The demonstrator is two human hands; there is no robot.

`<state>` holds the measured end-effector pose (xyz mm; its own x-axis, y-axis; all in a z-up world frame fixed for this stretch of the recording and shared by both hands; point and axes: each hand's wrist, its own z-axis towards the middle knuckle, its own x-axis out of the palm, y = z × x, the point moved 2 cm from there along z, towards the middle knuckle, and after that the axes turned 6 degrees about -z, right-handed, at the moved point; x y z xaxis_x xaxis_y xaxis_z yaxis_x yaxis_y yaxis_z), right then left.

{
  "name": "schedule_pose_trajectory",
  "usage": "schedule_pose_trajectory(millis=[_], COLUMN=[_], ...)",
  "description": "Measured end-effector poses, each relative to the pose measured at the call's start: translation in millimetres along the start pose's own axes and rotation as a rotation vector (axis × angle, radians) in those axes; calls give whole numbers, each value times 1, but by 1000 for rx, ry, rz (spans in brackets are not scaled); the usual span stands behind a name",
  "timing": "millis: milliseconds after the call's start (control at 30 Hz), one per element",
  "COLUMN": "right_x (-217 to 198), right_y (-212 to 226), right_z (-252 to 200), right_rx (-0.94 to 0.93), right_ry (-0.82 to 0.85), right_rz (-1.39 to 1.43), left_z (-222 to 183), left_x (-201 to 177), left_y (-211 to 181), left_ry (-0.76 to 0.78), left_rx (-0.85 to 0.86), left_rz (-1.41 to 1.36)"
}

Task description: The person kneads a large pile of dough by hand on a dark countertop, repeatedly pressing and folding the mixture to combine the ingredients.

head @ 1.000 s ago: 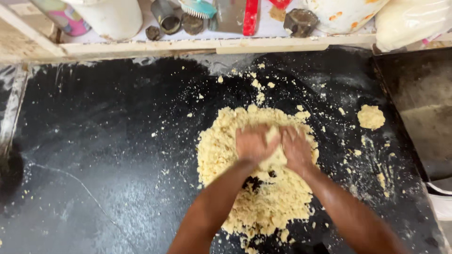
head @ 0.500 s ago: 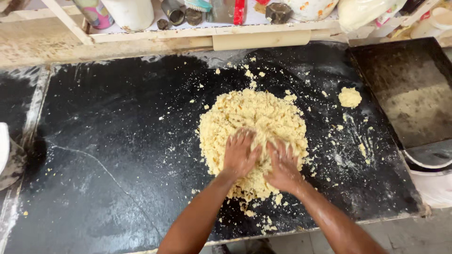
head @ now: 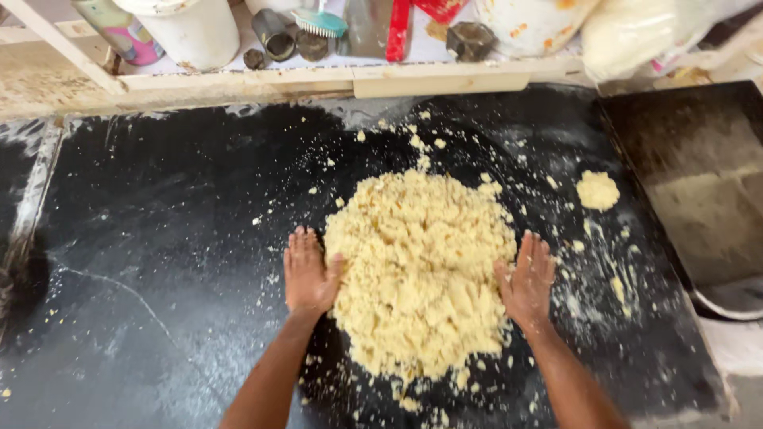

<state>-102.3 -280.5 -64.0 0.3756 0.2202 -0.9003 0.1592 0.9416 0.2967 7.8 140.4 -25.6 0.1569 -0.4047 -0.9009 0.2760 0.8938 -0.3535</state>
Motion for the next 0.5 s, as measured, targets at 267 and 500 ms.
schedule_pose_trajectory(millis=[267,500], right_x=[43,81], right_y=[31,92], right_z=[155,201], right_rx=[-291,-236], right_ry=[130,470], right_rz=[159,636], left_z=[134,163], left_x=[50,71], left_y=[-46,-98], left_ry=[299,639], left_rx=[-63,-387], left_rz=[-546,-716])
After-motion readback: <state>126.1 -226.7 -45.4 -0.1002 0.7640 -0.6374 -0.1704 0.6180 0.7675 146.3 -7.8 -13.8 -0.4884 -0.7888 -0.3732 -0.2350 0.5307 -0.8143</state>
